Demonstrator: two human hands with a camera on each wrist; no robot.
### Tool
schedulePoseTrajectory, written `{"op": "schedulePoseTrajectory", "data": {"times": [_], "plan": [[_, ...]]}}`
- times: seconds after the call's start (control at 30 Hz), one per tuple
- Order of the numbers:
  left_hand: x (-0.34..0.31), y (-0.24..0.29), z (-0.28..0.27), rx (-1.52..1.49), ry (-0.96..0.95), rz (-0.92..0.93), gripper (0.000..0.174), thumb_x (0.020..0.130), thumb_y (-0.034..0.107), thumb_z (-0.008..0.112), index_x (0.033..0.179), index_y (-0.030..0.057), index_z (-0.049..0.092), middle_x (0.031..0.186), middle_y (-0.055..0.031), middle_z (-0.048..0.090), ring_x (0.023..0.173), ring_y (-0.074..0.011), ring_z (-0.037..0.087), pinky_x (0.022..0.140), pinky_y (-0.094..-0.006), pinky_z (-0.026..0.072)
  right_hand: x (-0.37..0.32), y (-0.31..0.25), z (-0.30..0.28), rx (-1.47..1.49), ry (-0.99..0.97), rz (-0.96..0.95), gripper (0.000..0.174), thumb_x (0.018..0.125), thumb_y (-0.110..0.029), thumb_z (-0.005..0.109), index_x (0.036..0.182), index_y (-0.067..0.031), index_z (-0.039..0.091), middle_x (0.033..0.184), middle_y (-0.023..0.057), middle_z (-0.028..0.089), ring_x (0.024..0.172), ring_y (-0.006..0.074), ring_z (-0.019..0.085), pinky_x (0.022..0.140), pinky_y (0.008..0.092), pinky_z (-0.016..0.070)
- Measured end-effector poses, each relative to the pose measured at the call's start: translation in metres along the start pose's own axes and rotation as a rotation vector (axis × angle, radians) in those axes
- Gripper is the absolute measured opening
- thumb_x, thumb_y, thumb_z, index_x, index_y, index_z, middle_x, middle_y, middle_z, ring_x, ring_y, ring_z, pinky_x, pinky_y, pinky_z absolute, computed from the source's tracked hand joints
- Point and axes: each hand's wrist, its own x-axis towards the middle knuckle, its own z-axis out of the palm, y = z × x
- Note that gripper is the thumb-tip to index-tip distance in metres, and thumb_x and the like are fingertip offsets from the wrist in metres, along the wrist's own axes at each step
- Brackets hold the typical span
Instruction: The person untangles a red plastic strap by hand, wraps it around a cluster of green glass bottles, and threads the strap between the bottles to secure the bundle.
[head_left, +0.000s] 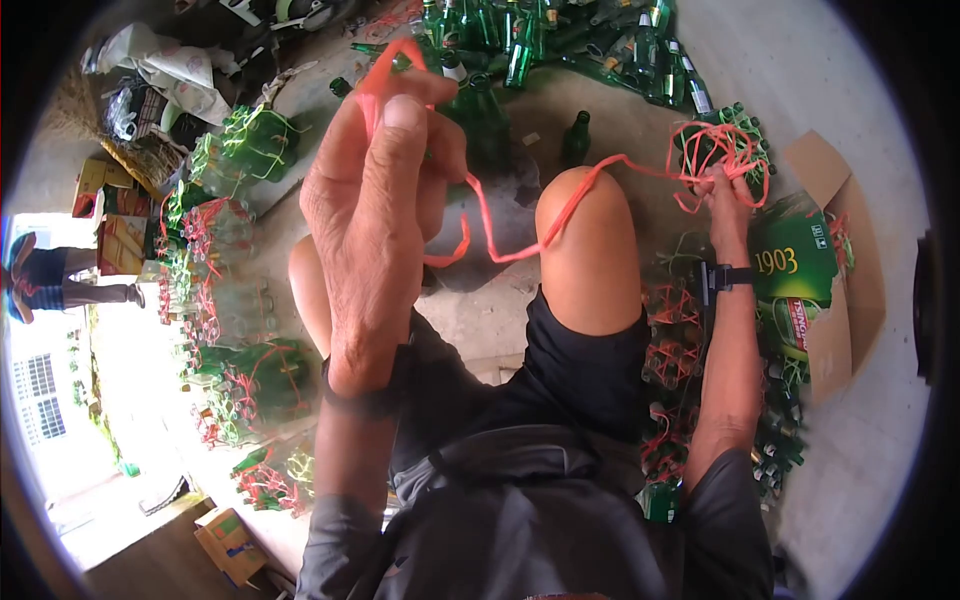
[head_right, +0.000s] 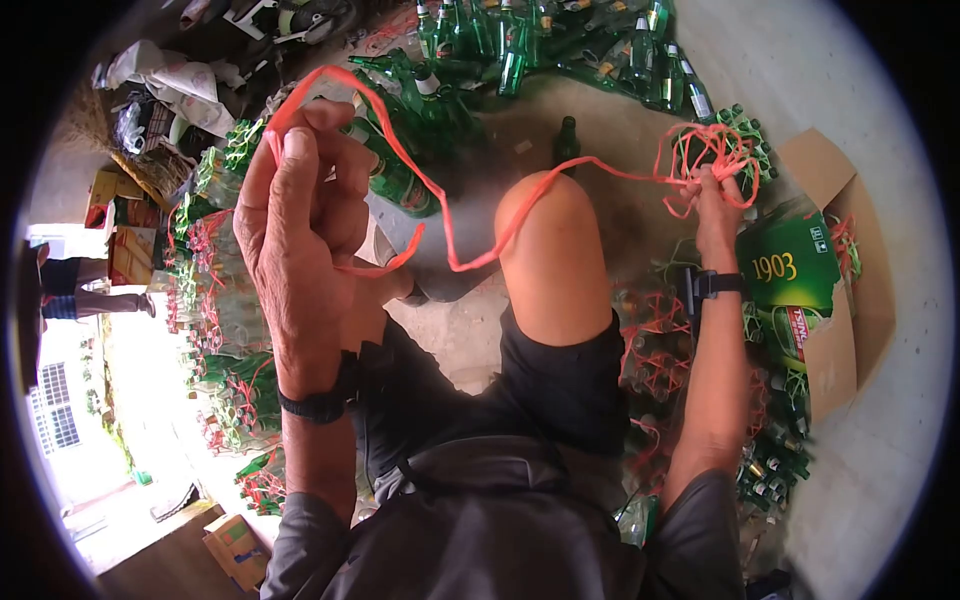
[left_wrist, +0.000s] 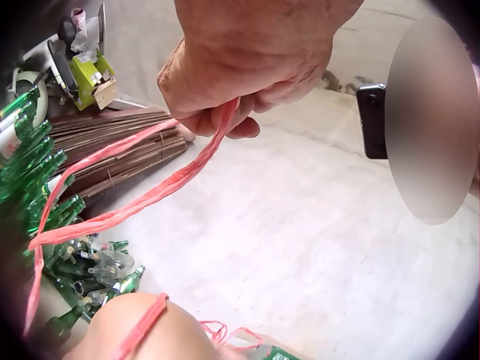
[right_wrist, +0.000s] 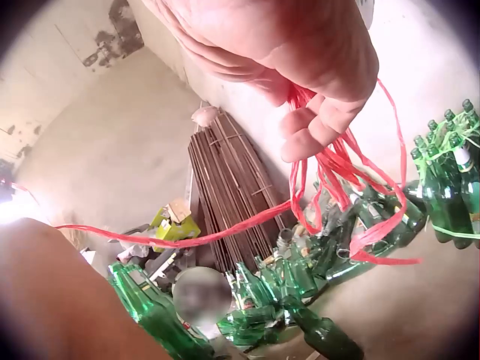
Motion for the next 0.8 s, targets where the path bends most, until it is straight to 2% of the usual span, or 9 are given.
{"op": "schedulePoseTrajectory", "data": {"times": [0.13,0.23,0.3,0.4,0.47,0.53,0.67,0.73,0.8], "plan": [[-0.002,0.007,0.003,0.022,-0.024,0.041,0.032,0.108,0.027,0.052,0.119,0.0010,0.067,0.076,0.0004,0.060,0.049,0.0022,0.025,0.044,-0.0186,0.0155,0.007,0.038,-0.013,-0.032,0.000,0.119,0.014,0.101,-0.017,0.064,0.104,-0.0031,0.067,0.092,0.0048,0.068,0.075,0.0118,0.065,0.070,0.0323,0.0620],[-0.003,0.016,0.010,0.052,-0.009,0.061,0.036,0.107,0.031,0.052,0.120,0.0010,0.067,0.075,0.0010,0.059,0.049,0.0017,0.025,0.045,-0.0190,0.0146,0.011,0.057,-0.019,-0.086,-0.024,0.229,0.014,0.099,-0.019,0.067,0.105,-0.0075,0.065,0.093,0.0022,0.067,0.079,0.0117,0.064,0.077,0.0331,0.0604],[-0.006,0.025,0.017,0.062,0.006,0.062,0.039,0.106,0.034,0.052,0.120,0.0012,0.067,0.073,0.0018,0.058,0.049,0.0016,0.025,0.046,-0.0193,0.0138,0.011,0.061,-0.026,-0.174,-0.155,0.217,0.013,0.095,-0.019,0.069,0.101,-0.0078,0.066,0.093,0.0023,0.067,0.081,0.0128,0.065,0.076,0.0326,0.0607],[-0.016,0.041,0.034,-0.024,-0.061,0.086,0.038,0.107,0.033,0.050,0.121,0.0007,0.066,0.073,0.0017,0.058,0.050,0.0014,0.025,0.046,-0.0192,0.0145,0.003,0.065,-0.024,-0.242,-0.179,0.320,0.013,0.091,-0.018,0.071,0.099,-0.0087,0.066,0.092,0.0029,0.067,0.082,0.0137,0.067,0.074,0.0319,0.0607],[-0.020,0.040,0.042,0.041,-0.049,0.091,0.038,0.107,0.032,0.050,0.121,0.0002,0.066,0.073,0.0017,0.057,0.050,0.0015,0.025,0.046,-0.0192,0.0147,-0.006,0.063,-0.027,-0.134,-0.218,0.261,0.011,0.090,-0.016,0.071,0.096,-0.0083,0.066,0.093,0.0046,0.068,0.081,0.0149,0.069,0.074,0.0322,0.0607],[-0.019,0.034,0.038,0.109,-0.038,0.093,0.038,0.108,0.031,0.050,0.121,-0.0002,0.066,0.073,0.0016,0.057,0.050,0.0015,0.025,0.046,-0.0192,0.0149,0.008,0.086,-0.045,-0.210,-0.399,0.449,0.016,0.089,-0.015,0.071,0.102,-0.0056,0.067,0.096,0.0051,0.069,0.080,0.0154,0.069,0.076,0.0337,0.0606],[-0.010,0.008,0.016,0.113,-0.156,-0.007,0.036,0.108,0.030,0.051,0.120,0.0000,0.067,0.072,0.0020,0.056,0.050,0.0015,0.026,0.047,-0.0192,0.0167,-0.030,0.065,-0.032,-0.189,-0.229,0.387,0.026,0.090,-0.016,0.071,0.111,-0.0022,0.067,0.097,0.0047,0.069,0.081,0.0160,0.070,0.076,0.0339,0.0603],[-0.010,0.006,0.014,0.112,-0.190,-0.005,0.036,0.108,0.030,0.052,0.119,0.0003,0.067,0.072,0.0020,0.056,0.051,0.0014,0.027,0.047,-0.0192,0.0173,-0.037,0.057,-0.028,-0.201,-0.166,0.394,0.036,0.090,-0.016,0.072,0.119,0.0029,0.063,0.105,0.0101,0.070,0.082,0.0176,0.071,0.074,0.0339,0.0613],[-0.011,0.009,0.013,0.072,-0.282,-0.069,0.039,0.107,0.034,0.056,0.118,-0.0013,0.067,0.077,0.0009,0.059,0.073,-0.0060,0.052,0.066,-0.0223,0.0403,-0.039,0.045,-0.021,-0.229,-0.191,0.265,0.036,0.093,-0.017,0.071,0.122,0.0022,0.063,0.106,0.0099,0.069,0.086,0.0180,0.071,0.076,0.0333,0.0611]]}}
